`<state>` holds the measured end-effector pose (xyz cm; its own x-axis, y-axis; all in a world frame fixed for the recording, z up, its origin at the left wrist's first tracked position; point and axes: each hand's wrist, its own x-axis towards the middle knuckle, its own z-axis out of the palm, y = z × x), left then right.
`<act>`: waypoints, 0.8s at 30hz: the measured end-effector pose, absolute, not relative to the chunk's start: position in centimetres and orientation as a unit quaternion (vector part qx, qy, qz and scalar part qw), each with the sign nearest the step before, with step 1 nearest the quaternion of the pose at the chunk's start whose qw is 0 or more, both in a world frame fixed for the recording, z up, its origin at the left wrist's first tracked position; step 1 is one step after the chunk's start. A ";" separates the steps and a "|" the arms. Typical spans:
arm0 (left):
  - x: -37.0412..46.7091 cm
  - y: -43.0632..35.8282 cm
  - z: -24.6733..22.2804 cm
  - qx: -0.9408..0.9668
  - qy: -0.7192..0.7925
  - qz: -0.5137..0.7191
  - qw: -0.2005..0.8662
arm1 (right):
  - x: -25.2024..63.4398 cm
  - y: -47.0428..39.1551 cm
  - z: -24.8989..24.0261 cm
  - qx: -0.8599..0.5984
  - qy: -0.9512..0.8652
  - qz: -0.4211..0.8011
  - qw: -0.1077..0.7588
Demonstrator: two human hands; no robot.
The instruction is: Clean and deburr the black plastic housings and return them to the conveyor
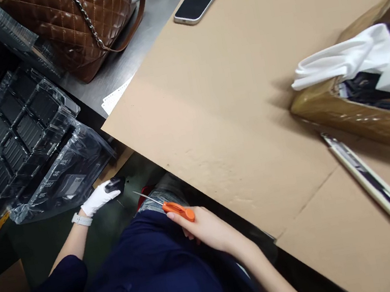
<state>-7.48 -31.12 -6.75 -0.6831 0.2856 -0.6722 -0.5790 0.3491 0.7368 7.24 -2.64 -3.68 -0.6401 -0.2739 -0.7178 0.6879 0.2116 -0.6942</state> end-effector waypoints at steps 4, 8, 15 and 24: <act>-8.8 -31.5 -6.6 -0.007 0.807 0.467 0.361 | 6.7 -2.7 -3.5 0.133 0.668 -0.610 0.405; -8.5 -31.0 -7.8 0.044 0.839 0.432 0.327 | 6.4 -3.1 -3.5 0.136 0.681 -0.593 0.408; -7.1 -30.4 -8.7 -0.011 0.847 0.455 0.274 | 6.0 -3.3 -3.6 0.157 0.712 -0.563 0.389; -6.3 -27.2 -11.2 -0.216 0.771 0.561 0.209 | 7.7 -3.1 -4.1 0.133 0.658 -0.617 0.411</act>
